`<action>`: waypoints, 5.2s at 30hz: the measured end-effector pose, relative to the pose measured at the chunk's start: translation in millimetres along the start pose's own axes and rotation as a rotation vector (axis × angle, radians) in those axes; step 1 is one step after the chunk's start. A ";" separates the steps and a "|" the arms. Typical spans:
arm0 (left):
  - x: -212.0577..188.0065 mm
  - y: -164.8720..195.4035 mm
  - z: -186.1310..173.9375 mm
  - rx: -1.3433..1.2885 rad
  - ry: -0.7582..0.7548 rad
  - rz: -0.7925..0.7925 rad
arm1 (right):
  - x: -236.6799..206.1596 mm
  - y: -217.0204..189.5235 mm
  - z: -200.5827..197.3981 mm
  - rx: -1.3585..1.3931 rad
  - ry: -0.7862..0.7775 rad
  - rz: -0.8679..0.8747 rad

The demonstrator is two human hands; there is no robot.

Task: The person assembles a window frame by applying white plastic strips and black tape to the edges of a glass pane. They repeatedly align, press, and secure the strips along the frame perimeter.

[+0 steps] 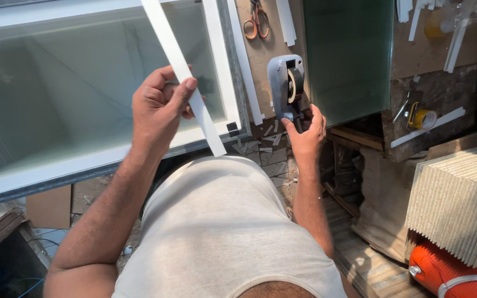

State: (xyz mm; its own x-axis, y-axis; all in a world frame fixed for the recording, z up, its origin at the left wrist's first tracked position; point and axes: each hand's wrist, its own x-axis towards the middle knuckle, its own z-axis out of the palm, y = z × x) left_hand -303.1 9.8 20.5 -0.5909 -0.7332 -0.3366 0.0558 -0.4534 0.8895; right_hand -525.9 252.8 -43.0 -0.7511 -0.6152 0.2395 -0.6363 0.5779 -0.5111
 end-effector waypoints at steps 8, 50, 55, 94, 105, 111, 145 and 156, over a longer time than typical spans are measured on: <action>-27.1 13.0 -11.0 0.073 -0.003 0.014 | -36.0 41.0 35.7 0.217 -0.130 0.296; -139.8 91.1 -375.5 1.184 0.339 0.525 | -183.3 -110.5 85.6 -0.181 0.241 0.168; -137.2 88.2 -463.6 1.240 0.310 0.556 | -283.6 -206.8 134.0 -0.294 0.087 0.229; -131.1 99.6 -560.0 1.505 -0.310 0.616 | -298.0 -554.7 172.7 0.852 -0.418 0.063; -131.9 95.0 -563.3 1.475 -0.316 0.583 | -276.7 -608.7 205.3 0.887 -0.698 0.534; -132.0 94.1 -565.6 1.465 -0.323 0.572 | -268.3 -618.9 210.1 0.675 -0.725 0.545; -131.8 73.3 -563.4 1.186 -0.267 0.613 | -252.1 -500.6 164.6 0.022 -0.155 -0.360; -149.5 0.4 -472.9 -0.017 0.047 -0.024 | -178.9 -264.2 61.7 0.180 0.411 0.350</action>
State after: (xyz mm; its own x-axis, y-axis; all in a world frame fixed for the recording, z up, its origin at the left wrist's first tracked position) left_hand 165.9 -120.4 -74.9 -0.5541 -0.7444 -0.3726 0.0557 -0.4797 0.8757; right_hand -212.5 177.1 -1.7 -0.9416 -0.1233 0.3134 -0.3237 0.5876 -0.7416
